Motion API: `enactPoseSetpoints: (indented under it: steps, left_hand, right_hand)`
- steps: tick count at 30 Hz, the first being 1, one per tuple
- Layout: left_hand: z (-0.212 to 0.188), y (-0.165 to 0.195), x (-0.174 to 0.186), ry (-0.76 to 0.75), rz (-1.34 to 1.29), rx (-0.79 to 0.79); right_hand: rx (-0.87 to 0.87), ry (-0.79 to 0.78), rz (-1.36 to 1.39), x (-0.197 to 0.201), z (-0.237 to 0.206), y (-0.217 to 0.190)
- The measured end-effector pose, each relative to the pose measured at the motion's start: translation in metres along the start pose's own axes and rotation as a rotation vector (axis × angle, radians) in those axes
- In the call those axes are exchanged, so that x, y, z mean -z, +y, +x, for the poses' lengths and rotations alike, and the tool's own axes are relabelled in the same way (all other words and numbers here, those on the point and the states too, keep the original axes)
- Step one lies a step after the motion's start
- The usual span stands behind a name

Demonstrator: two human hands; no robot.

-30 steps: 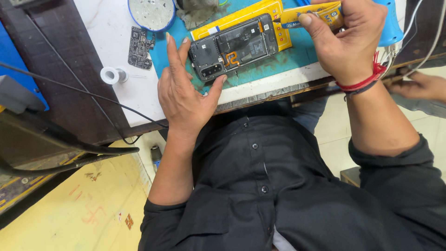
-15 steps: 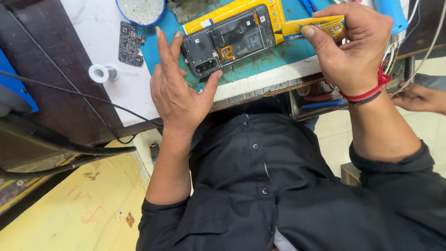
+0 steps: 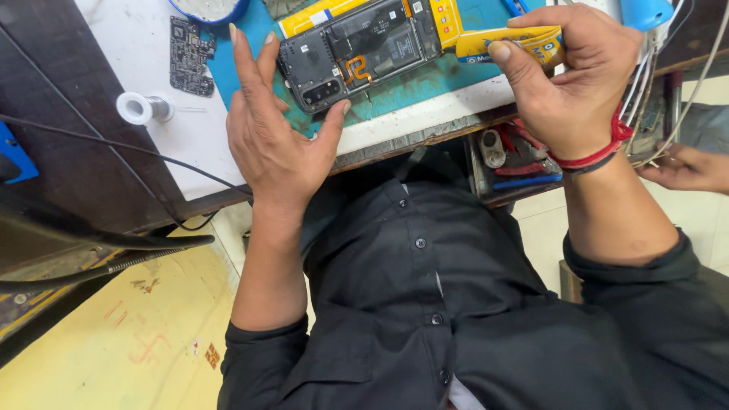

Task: The person uses a blue electric screwdriver to remove screws from a smartphone back cover, then uses tweezers to adjust internal components. They apply adhesive from a yellow tube to the phone frame and back cover, and retrieve a replacement back cover from a drawer before continuing the reassembly.

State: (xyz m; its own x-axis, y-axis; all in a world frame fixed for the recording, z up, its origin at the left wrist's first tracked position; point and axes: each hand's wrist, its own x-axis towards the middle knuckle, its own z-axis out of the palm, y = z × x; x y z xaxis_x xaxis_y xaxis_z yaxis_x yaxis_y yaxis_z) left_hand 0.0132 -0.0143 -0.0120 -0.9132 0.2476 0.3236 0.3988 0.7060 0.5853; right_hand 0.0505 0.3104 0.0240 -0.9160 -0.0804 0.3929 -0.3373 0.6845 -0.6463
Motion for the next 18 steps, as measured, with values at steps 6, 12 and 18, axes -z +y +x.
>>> enactPoseSetpoints:
  steps: [6,12,18]
  left_hand:
    - [-0.001,0.001,0.000,0.010,-0.011,-0.024]
    - [0.001,0.003,0.001,0.011,-0.008,-0.016]
    - [-0.001,-0.001,-0.001,0.010,-0.005,-0.014]
  right_hand:
    - [0.005,0.025,0.034,-0.004,-0.008,0.000]
    - [-0.013,0.038,0.057,-0.007,-0.007,-0.001]
    - [-0.074,0.052,0.066,-0.011,-0.009,-0.002]
